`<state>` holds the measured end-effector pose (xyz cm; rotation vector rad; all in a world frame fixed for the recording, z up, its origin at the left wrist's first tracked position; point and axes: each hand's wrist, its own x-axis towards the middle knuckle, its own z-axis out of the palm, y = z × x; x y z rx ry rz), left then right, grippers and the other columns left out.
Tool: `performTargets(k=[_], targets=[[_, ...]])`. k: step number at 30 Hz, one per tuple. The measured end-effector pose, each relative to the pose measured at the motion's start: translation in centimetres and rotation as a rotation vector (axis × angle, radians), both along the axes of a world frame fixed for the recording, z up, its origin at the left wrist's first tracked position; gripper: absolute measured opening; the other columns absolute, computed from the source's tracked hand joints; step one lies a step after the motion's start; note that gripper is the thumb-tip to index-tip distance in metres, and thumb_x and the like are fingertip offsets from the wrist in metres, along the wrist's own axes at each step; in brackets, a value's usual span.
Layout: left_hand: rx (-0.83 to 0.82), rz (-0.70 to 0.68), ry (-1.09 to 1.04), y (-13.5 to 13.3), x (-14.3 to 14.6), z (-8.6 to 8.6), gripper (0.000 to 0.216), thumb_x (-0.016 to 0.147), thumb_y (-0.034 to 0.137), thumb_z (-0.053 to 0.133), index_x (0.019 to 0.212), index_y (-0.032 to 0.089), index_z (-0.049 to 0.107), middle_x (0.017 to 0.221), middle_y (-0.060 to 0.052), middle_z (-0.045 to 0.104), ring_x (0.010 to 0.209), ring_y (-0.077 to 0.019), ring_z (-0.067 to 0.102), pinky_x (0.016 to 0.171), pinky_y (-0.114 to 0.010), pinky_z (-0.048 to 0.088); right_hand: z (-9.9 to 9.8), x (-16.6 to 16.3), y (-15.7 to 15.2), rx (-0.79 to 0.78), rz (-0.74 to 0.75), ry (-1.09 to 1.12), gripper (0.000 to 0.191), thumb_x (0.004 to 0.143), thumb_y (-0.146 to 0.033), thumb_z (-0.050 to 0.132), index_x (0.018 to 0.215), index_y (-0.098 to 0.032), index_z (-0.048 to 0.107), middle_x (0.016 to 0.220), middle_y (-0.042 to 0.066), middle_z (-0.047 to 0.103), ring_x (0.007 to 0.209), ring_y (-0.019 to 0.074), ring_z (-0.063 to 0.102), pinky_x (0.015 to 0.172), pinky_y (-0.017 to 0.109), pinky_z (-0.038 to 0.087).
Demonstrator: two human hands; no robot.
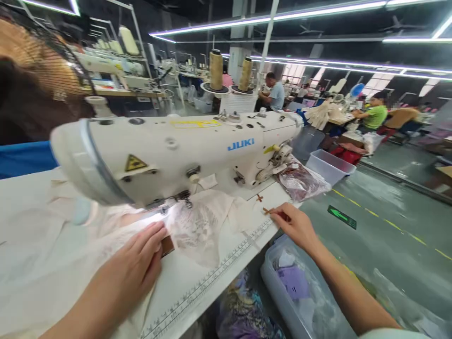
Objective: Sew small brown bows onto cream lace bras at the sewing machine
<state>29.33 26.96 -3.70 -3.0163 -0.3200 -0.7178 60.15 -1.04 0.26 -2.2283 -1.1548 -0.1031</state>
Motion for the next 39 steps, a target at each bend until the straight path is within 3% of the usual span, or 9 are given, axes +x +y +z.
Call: performTargets(k=[2,5,8,11,16,20,26,31,39], targets=[[0.110,0.018,-0.010,-0.8,0.0,1.5,0.041,0.098,0.031,0.035,0.124,0.011,0.060,0.131,-0.014,0.063,0.119,-0.0275,0.061,0.102,-0.043,0.051,1.1,-1.4,1.0,0.139,0.112,0.051,0.013,0.093,-0.029,0.058,0.087,-0.022,0.067,0.082,0.003,0.067,0.070,0.0157,0.060,0.062,0.027,0.045],[0.197,0.069,0.034,-1.4,-0.4,2.8,0.040,0.098,0.028,0.036,0.117,0.008,0.064,0.114,-0.017,0.068,0.106,-0.0300,0.065,0.092,-0.045,0.055,3.0,-6.1,3.9,0.237,0.396,0.124,0.009,0.096,-0.024,0.056,0.091,-0.023,0.064,0.088,0.003,0.068,0.081,0.0153,0.062,0.073,0.027,0.049],[0.258,0.040,0.044,-1.6,-0.8,3.1,0.039,0.096,0.025,0.037,0.116,0.005,0.065,0.117,-0.019,0.067,0.106,-0.0305,0.064,0.090,-0.044,0.056,3.4,-12.0,8.6,0.177,0.730,0.157,0.009,0.098,-0.020,0.051,0.097,-0.022,0.059,0.097,0.004,0.068,0.093,0.0160,0.063,0.082,0.028,0.050],[0.339,-0.022,0.032,-1.2,-0.7,3.1,0.039,0.095,0.020,0.036,0.114,0.003,0.066,0.115,-0.020,0.068,0.109,-0.0305,0.064,0.090,-0.043,0.057,1.8,-15.2,13.8,0.061,0.877,0.074,0.010,0.098,-0.022,0.045,0.095,-0.020,0.054,0.102,0.008,0.066,0.098,0.0194,0.061,0.083,0.032,0.050],[0.225,0.003,0.037,0.2,0.2,2.3,0.037,0.095,0.020,0.035,0.101,0.009,0.070,0.113,-0.018,0.069,0.109,-0.0300,0.064,0.092,-0.045,0.057,-0.9,-12.9,19.3,-0.045,0.824,0.034,0.012,0.095,-0.023,0.044,0.084,-0.021,0.046,0.095,0.007,0.062,0.087,0.0180,0.057,0.077,0.031,0.046],[0.177,0.016,0.020,1.4,0.7,1.6,0.042,0.096,0.020,0.032,0.115,0.004,0.066,0.121,-0.021,0.066,0.109,-0.0317,0.063,0.089,-0.047,0.057,-0.9,-10.4,20.9,-0.117,0.767,0.126,0.009,0.093,-0.024,0.048,0.085,-0.021,0.049,0.092,0.002,0.062,0.080,0.0141,0.055,0.073,0.028,0.042],[0.160,-0.019,-0.003,2.5,1.0,2.0,0.043,0.099,0.022,0.029,0.117,0.005,0.065,0.120,-0.020,0.065,0.101,-0.0292,0.063,0.081,-0.043,0.058,-0.9,-9.4,23.4,-0.245,0.635,0.235,0.009,0.088,-0.026,0.049,0.080,-0.023,0.053,0.076,-0.001,0.059,0.072,0.0141,0.052,0.070,0.030,0.040],[0.218,-0.059,0.010,3.1,1.0,2.1,0.041,0.098,0.018,0.031,0.116,0.004,0.065,0.115,-0.019,0.066,0.099,-0.0279,0.062,0.083,-0.040,0.056,-1.1,-9.2,23.9,-0.173,0.609,0.282,0.017,0.087,-0.032,0.049,0.073,-0.023,0.051,0.072,-0.001,0.059,0.072,0.0147,0.054,0.070,0.030,0.043],[0.069,-0.011,0.109,3.6,0.8,1.9,0.048,0.100,0.028,0.027,0.126,0.006,0.060,0.120,-0.019,0.063,0.107,-0.0325,0.060,0.089,-0.047,0.054,-0.6,-9.1,23.3,-0.103,0.658,0.220,0.021,0.091,-0.032,0.047,0.073,-0.021,0.050,0.074,0.000,0.059,0.071,0.0136,0.051,0.070,0.029,0.040]])
